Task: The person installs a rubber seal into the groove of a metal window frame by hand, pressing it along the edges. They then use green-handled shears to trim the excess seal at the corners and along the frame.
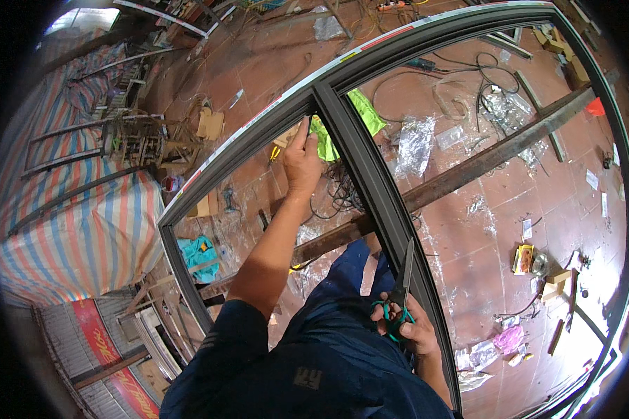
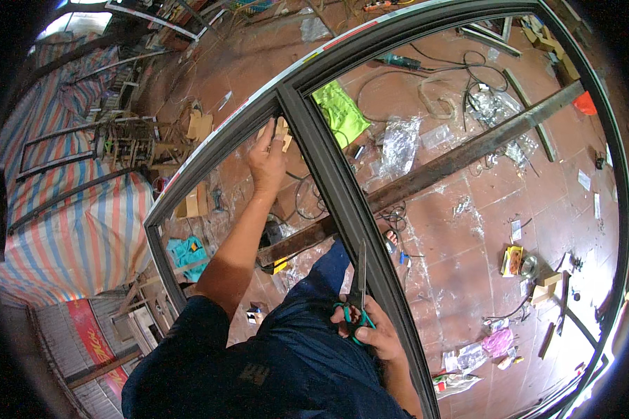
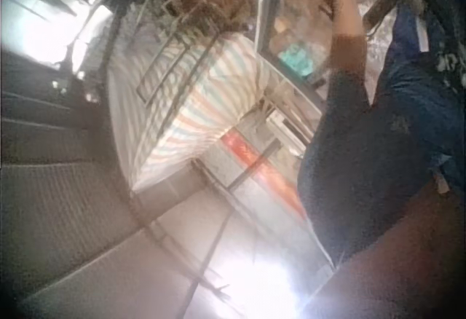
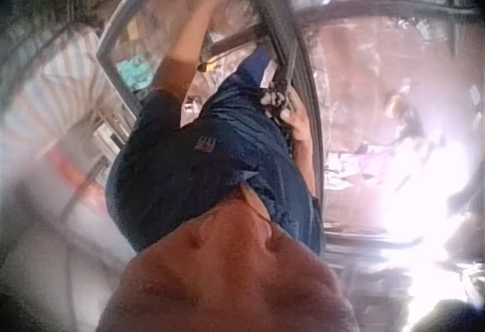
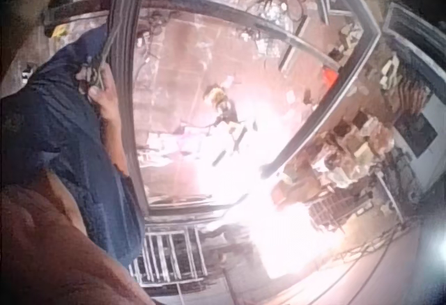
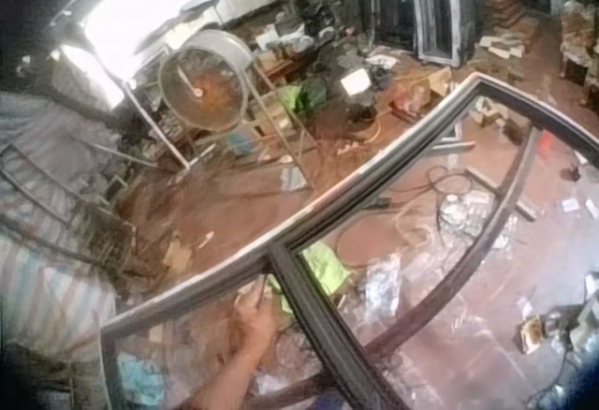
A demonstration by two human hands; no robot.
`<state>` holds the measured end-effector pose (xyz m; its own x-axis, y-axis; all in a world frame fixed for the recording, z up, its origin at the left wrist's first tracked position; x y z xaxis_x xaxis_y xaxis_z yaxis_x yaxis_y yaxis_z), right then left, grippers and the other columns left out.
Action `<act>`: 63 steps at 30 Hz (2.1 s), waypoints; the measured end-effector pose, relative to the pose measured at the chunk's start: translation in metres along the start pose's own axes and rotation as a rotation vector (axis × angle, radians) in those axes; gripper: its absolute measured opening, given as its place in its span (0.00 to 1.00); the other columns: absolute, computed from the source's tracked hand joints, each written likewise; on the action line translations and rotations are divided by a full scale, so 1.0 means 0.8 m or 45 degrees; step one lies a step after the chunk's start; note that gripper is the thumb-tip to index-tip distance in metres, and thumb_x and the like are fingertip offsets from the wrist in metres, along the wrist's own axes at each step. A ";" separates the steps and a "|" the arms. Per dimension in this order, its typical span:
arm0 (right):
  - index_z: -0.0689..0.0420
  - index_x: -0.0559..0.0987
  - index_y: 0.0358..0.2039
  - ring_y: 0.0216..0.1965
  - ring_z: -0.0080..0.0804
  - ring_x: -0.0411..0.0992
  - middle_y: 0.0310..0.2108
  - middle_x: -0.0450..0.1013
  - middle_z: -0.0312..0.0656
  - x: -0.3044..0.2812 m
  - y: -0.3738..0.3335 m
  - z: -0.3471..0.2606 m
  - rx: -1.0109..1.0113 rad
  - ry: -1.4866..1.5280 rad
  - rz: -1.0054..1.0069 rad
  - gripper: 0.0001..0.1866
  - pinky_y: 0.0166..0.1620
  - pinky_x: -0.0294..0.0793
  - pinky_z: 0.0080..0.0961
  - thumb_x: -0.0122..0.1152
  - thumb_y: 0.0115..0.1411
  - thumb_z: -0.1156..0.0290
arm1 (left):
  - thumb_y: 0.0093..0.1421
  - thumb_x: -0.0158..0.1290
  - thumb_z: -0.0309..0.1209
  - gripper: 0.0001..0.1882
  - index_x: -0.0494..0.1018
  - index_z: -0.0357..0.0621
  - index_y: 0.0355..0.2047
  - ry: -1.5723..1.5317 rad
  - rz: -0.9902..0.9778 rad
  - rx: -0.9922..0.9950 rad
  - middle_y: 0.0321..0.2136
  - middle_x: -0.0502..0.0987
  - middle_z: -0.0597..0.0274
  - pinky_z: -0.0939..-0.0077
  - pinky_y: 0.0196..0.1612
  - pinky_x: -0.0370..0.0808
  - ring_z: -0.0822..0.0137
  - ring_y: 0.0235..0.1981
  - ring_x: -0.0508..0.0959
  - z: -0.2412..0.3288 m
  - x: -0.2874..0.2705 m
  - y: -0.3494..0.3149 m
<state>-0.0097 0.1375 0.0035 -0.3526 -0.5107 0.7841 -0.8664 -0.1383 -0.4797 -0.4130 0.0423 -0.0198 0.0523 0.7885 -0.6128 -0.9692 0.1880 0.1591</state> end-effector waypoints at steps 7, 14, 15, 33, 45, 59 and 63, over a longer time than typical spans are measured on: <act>0.65 0.66 0.68 0.50 0.39 0.76 0.51 0.77 0.51 -0.002 -0.004 0.003 0.068 -0.005 0.040 0.50 0.50 0.76 0.33 0.72 0.49 0.50 | 0.65 0.57 0.26 0.16 0.80 0.39 0.53 0.021 0.168 0.028 0.43 0.84 0.48 0.65 0.45 0.79 0.56 0.39 0.84 -0.006 -0.008 0.013; 0.65 0.66 0.67 0.49 0.39 0.76 0.49 0.78 0.52 -0.002 -0.002 0.003 0.033 0.031 0.047 0.51 0.48 0.75 0.34 0.73 0.47 0.51 | 0.64 0.60 0.37 0.10 0.83 0.51 0.43 0.688 -0.015 0.596 0.36 0.82 0.57 0.54 0.39 0.80 0.48 0.37 0.83 0.071 -0.032 0.054; 0.65 0.66 0.67 0.48 0.39 0.76 0.49 0.78 0.52 -0.002 0.000 0.004 0.025 0.036 0.056 0.51 0.48 0.75 0.34 0.73 0.47 0.51 | 0.64 0.59 0.37 0.10 0.83 0.52 0.43 0.720 -0.040 0.618 0.36 0.82 0.57 0.55 0.38 0.80 0.48 0.36 0.83 0.074 -0.031 0.053; 0.67 0.67 0.67 0.41 0.36 0.76 0.47 0.79 0.50 -0.004 0.002 -0.001 -0.136 -0.329 0.137 0.53 0.43 0.75 0.30 0.63 0.58 0.32 | 0.62 0.60 0.36 0.04 0.80 0.53 0.32 0.866 -0.216 1.229 0.25 0.78 0.63 0.59 0.28 0.82 0.56 0.27 0.83 0.110 -0.007 0.070; 0.66 0.66 0.69 0.39 0.28 0.75 0.52 0.77 0.50 0.047 0.081 0.029 -0.111 -0.182 0.166 0.43 0.42 0.75 0.24 0.51 0.72 0.38 | 0.63 0.56 0.35 0.06 0.80 0.51 0.32 0.946 -0.512 1.387 0.29 0.84 0.61 0.57 0.30 0.82 0.55 0.31 0.85 0.112 0.020 0.093; 0.66 0.65 0.71 0.37 0.27 0.75 0.50 0.79 0.46 0.053 0.088 0.069 -0.086 -0.205 0.189 0.39 0.44 0.75 0.22 0.49 0.75 0.45 | 0.60 0.57 0.33 0.05 0.81 0.51 0.30 0.887 -0.554 1.347 0.28 0.84 0.60 0.54 0.31 0.81 0.53 0.31 0.86 0.110 0.026 0.095; 0.69 0.66 0.68 0.35 0.34 0.77 0.51 0.77 0.52 0.051 0.089 0.077 -0.055 0.028 0.255 0.46 0.37 0.75 0.27 0.63 0.63 0.43 | 0.61 0.60 0.34 0.05 0.78 0.48 0.33 0.818 -0.565 1.267 0.28 0.83 0.57 0.53 0.33 0.80 0.50 0.33 0.85 0.115 0.022 0.095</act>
<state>-0.0640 0.0547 -0.0228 -0.5264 -0.5055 0.6837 -0.7927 0.0009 -0.6096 -0.4633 0.1246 0.0526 -0.0714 0.1718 -0.9825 -0.2838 0.9409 0.1851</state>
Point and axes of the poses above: each hand's wrist, its own y-axis towards the middle knuckle, its own x-axis out of the palm, z = x × y, the point moved 10 cm from there along y, towards the middle knuckle
